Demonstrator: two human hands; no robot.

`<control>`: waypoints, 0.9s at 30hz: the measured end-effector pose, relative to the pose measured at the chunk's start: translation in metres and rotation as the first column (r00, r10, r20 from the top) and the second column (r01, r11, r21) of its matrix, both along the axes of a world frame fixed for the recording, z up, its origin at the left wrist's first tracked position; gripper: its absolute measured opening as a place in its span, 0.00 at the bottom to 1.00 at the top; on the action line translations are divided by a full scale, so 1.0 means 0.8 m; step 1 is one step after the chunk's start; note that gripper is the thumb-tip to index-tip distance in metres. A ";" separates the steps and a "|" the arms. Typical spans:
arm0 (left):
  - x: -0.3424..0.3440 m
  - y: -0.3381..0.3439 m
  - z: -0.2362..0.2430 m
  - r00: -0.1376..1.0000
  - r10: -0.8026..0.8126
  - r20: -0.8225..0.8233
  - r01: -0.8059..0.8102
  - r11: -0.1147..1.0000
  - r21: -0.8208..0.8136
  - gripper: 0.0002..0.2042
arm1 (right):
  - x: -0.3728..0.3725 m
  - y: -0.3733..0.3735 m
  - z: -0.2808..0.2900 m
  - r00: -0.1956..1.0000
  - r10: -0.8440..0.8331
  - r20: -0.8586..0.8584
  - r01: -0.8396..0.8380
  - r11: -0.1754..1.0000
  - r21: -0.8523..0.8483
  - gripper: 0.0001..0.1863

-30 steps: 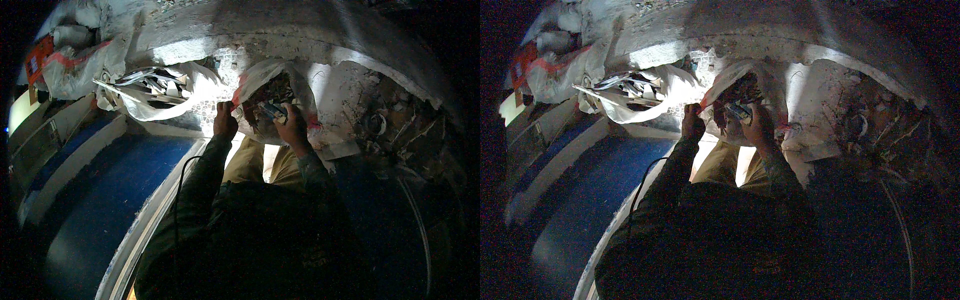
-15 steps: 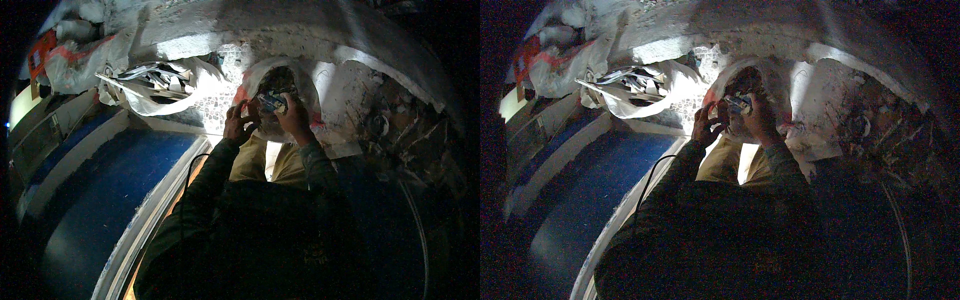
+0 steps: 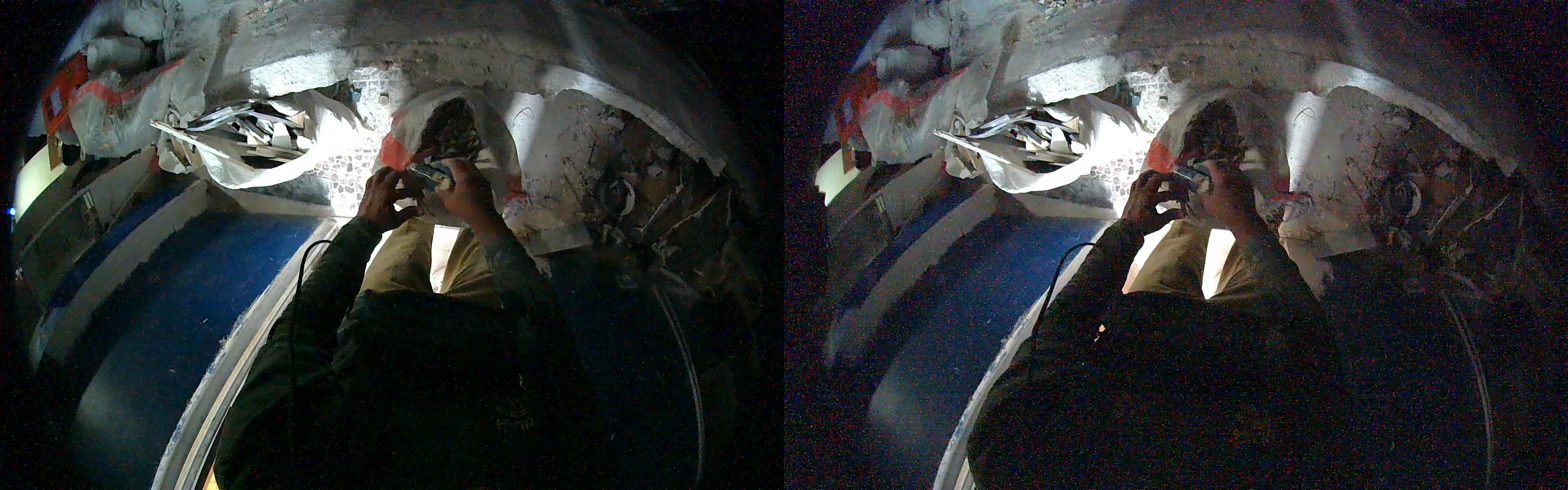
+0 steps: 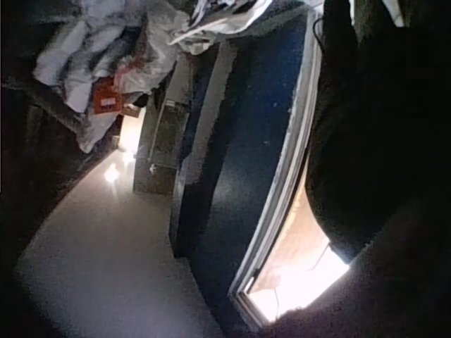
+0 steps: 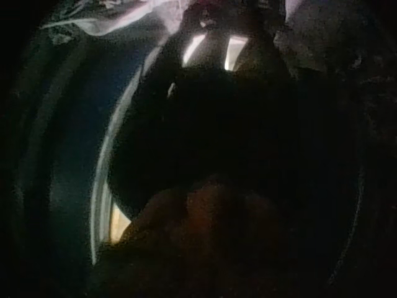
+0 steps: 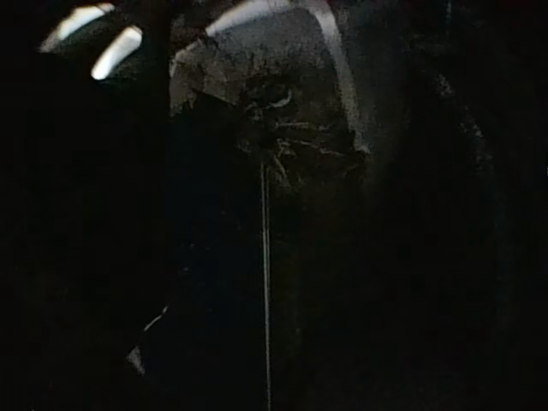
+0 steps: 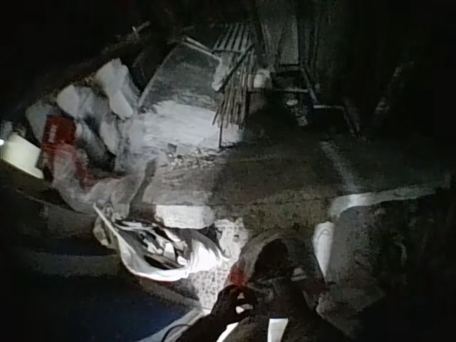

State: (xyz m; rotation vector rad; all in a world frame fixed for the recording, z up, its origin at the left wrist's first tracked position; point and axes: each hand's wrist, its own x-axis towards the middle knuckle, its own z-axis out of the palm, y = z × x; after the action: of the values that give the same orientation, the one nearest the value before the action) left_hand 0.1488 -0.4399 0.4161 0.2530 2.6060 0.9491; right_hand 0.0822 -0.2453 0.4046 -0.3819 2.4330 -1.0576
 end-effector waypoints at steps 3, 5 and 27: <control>0.006 0.002 -0.009 0.999 0.023 0.025 -0.024 0.999 0.038 0.21 | 0.003 -0.024 -0.015 0.986 0.097 -0.135 -0.083 0.991 0.108 0.23; 0.005 0.007 -0.012 0.987 0.155 -0.034 -0.155 0.988 0.002 0.26 | 0.003 -0.034 -0.041 0.969 0.142 -0.204 -0.101 0.975 0.197 0.22; -0.008 0.001 -0.042 0.792 0.605 -0.087 -0.603 0.796 0.051 0.08 | 0.008 -0.060 -0.049 0.991 0.094 0.092 -0.079 0.986 -0.149 0.11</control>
State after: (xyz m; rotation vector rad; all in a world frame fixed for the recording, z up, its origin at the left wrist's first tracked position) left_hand 0.1420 -0.4391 0.3828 -0.5937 2.8179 1.1794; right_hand 0.0882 -0.2936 0.3651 -0.4673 2.2385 -1.1905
